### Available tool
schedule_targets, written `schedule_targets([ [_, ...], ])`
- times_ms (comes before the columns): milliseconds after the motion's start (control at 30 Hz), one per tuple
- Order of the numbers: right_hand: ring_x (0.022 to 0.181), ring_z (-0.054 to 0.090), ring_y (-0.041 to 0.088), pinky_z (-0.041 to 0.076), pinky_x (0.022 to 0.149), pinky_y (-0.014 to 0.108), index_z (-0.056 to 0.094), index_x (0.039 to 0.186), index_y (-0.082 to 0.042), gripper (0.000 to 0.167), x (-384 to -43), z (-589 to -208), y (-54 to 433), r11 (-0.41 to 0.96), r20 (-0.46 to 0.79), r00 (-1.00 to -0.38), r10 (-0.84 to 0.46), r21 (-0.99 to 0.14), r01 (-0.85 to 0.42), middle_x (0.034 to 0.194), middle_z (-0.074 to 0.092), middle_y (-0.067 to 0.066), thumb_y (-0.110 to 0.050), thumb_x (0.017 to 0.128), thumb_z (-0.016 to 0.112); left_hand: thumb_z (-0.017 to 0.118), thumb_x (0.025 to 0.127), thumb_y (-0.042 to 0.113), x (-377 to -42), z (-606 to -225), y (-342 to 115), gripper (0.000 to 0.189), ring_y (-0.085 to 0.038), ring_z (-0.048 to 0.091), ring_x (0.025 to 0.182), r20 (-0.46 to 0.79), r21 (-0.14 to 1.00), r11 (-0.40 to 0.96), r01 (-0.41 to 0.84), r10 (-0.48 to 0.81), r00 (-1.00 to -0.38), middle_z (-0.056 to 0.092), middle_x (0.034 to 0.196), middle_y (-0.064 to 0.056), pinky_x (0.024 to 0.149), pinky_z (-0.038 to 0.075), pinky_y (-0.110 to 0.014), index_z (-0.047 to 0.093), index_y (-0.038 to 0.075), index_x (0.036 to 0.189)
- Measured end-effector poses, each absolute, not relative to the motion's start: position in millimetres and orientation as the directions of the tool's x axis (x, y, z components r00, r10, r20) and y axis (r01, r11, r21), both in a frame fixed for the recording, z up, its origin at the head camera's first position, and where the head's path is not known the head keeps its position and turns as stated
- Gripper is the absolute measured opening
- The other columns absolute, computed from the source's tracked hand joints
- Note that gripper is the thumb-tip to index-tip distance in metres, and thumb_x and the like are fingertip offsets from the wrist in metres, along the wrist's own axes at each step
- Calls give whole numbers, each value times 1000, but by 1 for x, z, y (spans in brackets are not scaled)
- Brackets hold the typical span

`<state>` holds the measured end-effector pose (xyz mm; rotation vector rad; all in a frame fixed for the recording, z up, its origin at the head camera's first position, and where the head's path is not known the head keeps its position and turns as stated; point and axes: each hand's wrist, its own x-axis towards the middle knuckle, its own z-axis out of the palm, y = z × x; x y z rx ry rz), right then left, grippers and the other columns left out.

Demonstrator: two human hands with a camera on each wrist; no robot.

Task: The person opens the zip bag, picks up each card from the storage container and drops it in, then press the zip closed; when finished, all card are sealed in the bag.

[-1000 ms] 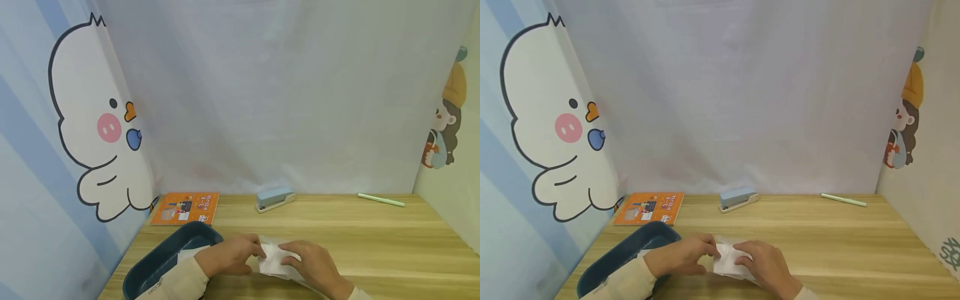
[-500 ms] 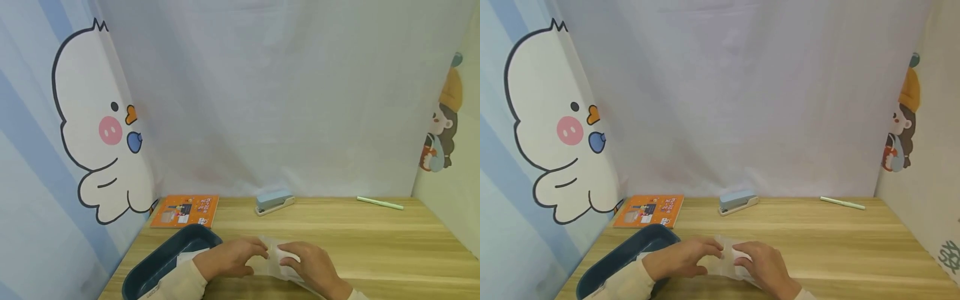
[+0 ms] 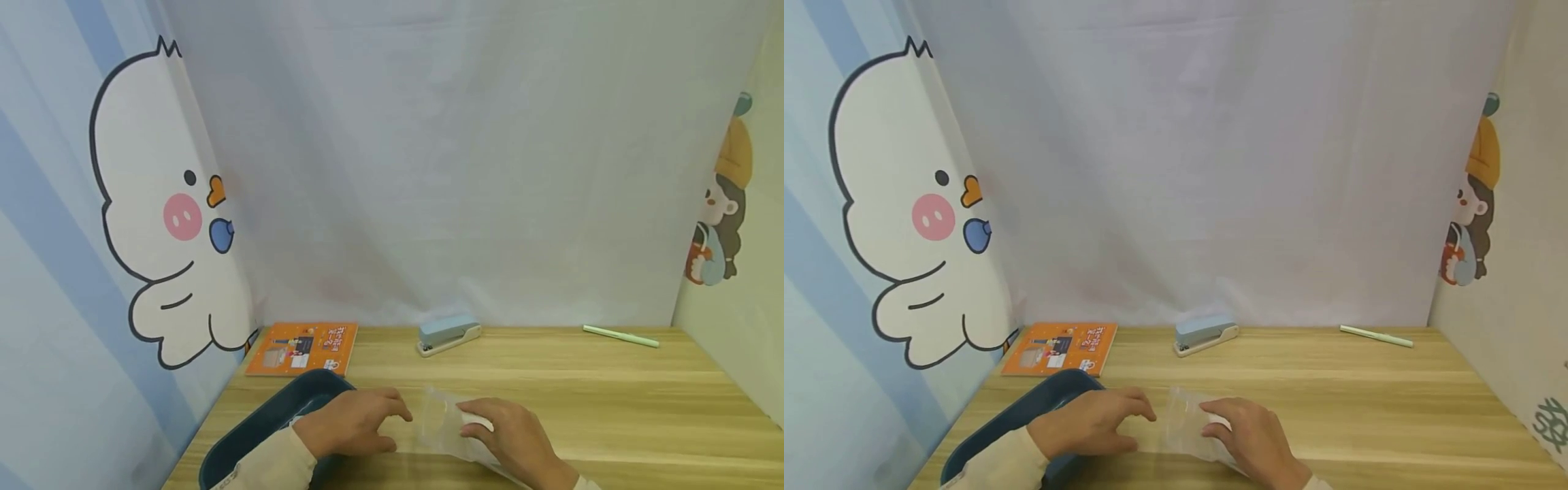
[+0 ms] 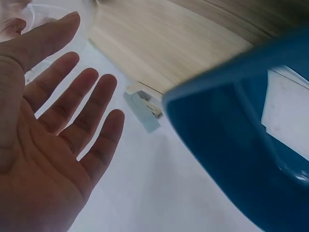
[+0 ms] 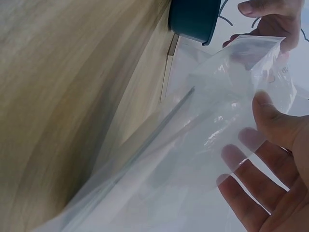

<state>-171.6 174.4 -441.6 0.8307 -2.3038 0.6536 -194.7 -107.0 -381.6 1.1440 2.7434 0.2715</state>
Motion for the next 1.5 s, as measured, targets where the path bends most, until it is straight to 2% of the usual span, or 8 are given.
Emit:
schedule_targets([
  [167, 88, 73, 16, 58, 68, 32, 78, 105, -16, 34, -173, -442, 175, 675, 675, -618, -403, -237, -699, 101, 76, -3, -24, 73, 86, 80, 87, 31, -197, -380, -120, 39, -8, 63, 104, -72, 220, 719, 660, 686, -724, 60, 125, 11, 84, 54, -31, 70, 23, 123],
  [400, 88, 72, 17, 58, 69, 33, 78, 106, -15, 34, -171, -444, 176, 672, 659, -632, -408, -252, -696, 101, 76, -2, -21, 73, 86, 77, 88, 33, -197, -378, -137, 36, -2, 62, 84, -62, 235, 729, 643, 672, -738, 61, 124, 8, 75, 53, -29, 70, 23, 123],
  [600, 87, 73, 17, 58, 69, 32, 78, 106, -15, 34, -171, -443, 177, 665, 669, -620, -409, -247, -705, 102, 76, -2, -20, 74, 86, 79, 87, 33, -198, -376, -155, 38, -5, 62, 89, -69, 233, 750, 619, 647, -759, 63, 120, 6, 73, 53, -32, 70, 23, 122],
  [800, 87, 73, 18, 58, 69, 31, 78, 106, -15, 34, -171, -443, 178, 663, 672, -619, -406, -250, -706, 103, 76, -2, -20, 74, 86, 80, 86, 32, -203, -381, -171, 37, -13, 64, 102, -59, 195, 777, 599, 619, -783, 64, 120, 6, 79, 54, -41, 71, 22, 120],
  [1033, 86, 73, 17, 58, 68, 31, 78, 106, -15, 35, -171, -444, 178, 659, 686, -597, -417, -225, -718, 102, 76, -2, -20, 72, 87, 78, 88, 28, -209, -390, -184, 34, -14, 66, 93, -77, 182, 811, 556, 576, -814, 66, 118, 0, 74, 55, -38, 72, 17, 120],
  [1167, 87, 73, 17, 58, 69, 30, 78, 106, -15, 35, -171, -444, 179, 658, 686, -600, -412, -231, -716, 102, 76, -2, -20, 72, 87, 80, 85, 27, -211, -392, -186, 35, -13, 66, 87, -96, 164, 830, 533, 551, -829, 66, 114, 0, 74, 55, -41, 73, 15, 118],
  [1300, 86, 73, 17, 58, 69, 30, 78, 105, -14, 35, -172, -444, 180, 662, 684, -608, -404, -240, -710, 102, 76, -2, -19, 72, 87, 84, 81, 27, -212, -397, -188, 34, -13, 65, 84, -144, 96, 859, 503, 512, -847, 65, 107, 2, 73, 55, -43, 75, 18, 113],
  [1500, 87, 73, 17, 58, 70, 31, 78, 105, -13, 35, -171, -446, 182, 653, 670, -624, -402, -269, -708, 102, 75, -3, -17, 72, 87, 88, 76, 30, -218, -408, -192, 39, -18, 65, 94, -206, 52, 897, 438, 439, -874, 66, 103, 2, 82, 54, -46, 75, 17, 111],
])
